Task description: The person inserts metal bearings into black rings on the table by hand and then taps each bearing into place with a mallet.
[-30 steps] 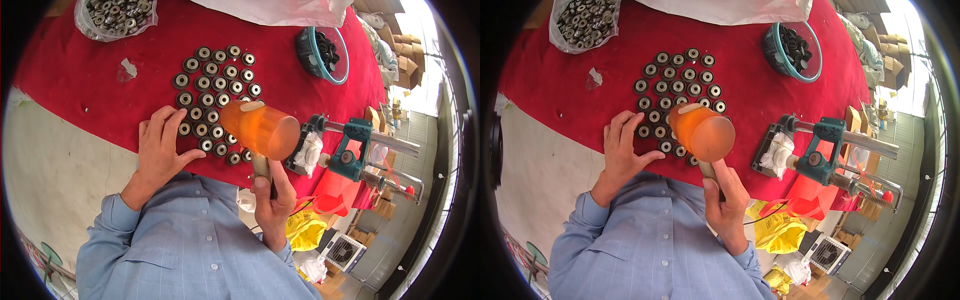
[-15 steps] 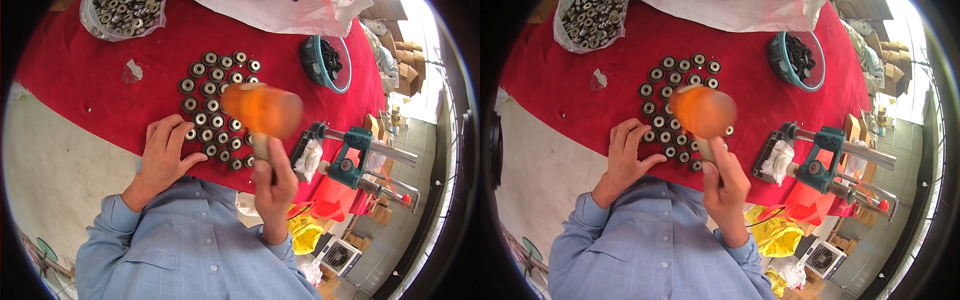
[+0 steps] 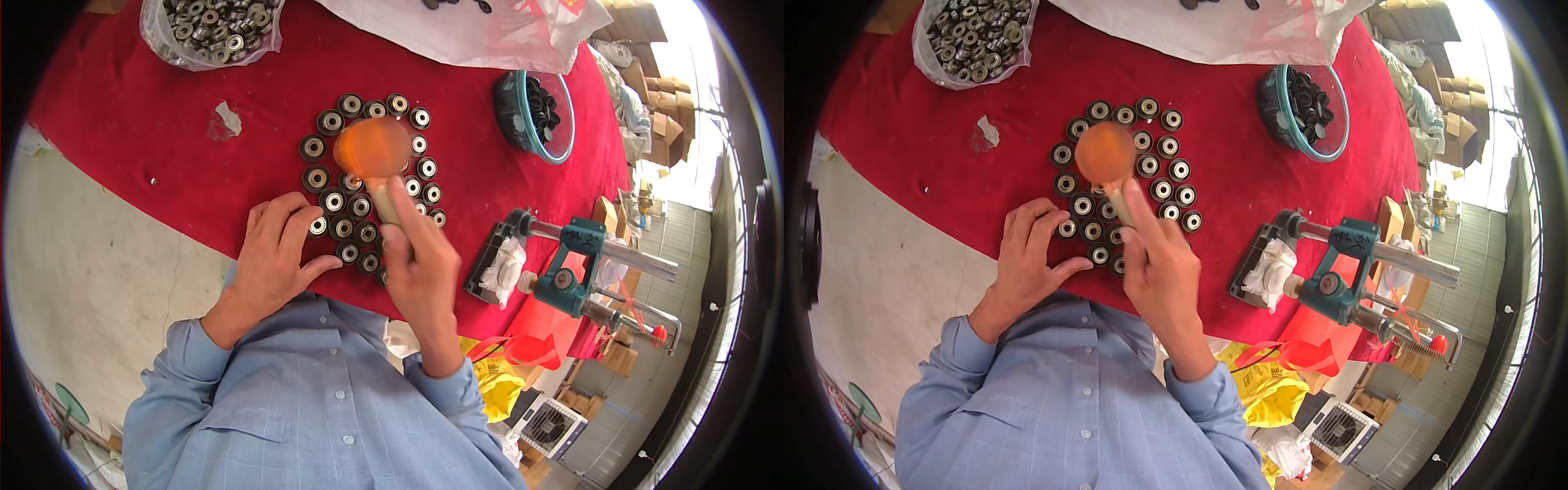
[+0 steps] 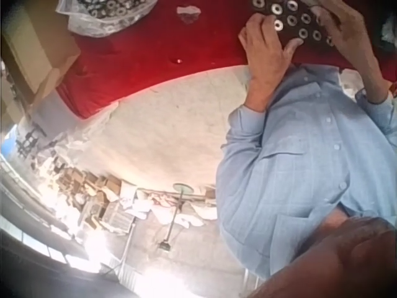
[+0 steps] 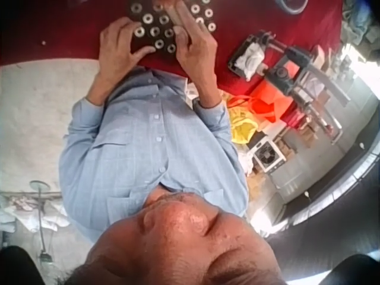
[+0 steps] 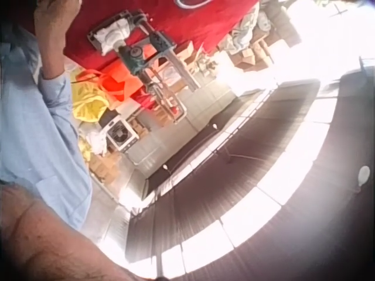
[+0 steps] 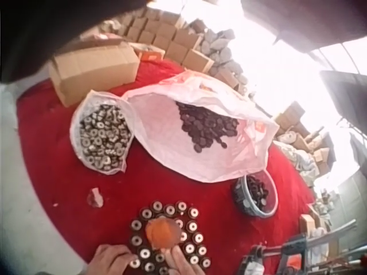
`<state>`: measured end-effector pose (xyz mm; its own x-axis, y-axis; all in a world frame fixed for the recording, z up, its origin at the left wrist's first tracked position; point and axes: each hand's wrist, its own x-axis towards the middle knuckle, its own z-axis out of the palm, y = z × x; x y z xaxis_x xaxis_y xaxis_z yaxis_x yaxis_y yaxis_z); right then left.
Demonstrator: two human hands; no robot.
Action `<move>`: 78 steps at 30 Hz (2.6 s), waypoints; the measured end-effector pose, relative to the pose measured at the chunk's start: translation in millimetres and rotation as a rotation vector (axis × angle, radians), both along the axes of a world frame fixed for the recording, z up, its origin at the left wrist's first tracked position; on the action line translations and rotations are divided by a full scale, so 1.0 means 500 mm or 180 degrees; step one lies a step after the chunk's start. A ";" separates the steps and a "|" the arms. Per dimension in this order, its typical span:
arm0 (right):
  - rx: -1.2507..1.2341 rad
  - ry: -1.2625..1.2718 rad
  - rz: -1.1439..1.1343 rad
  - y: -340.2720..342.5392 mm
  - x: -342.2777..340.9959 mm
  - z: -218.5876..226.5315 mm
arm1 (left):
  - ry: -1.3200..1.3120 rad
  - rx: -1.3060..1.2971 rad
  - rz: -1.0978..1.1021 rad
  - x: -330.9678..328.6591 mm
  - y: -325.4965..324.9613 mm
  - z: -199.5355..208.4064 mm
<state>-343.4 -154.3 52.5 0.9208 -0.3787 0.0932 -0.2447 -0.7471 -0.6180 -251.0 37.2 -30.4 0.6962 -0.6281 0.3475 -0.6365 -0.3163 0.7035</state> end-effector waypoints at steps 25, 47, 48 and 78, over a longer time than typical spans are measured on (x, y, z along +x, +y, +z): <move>0.0306 -0.0776 -0.0093 -0.047 0.098 0.004 | 0.0285 -0.0037 -0.0003 0.001 0.002 0.001; 0.0683 -0.0691 0.0283 -0.011 0.068 0.020 | 0.0315 0.0030 0.0065 -0.005 0.003 -0.004; 0.0530 -0.0896 0.0377 -0.006 0.062 0.027 | 0.0296 0.0010 0.0061 0.000 0.000 -0.004; 0.0387 -0.0288 -0.0083 -0.010 -0.057 -0.012 | 0.0194 0.0019 0.0087 -0.001 -0.006 0.004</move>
<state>-371.9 -159.4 46.6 0.9004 -0.4159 0.1273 -0.2023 -0.6596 -0.7239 -251.3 34.1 -28.2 0.7329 -0.6106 0.3002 -0.5836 -0.3373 0.7387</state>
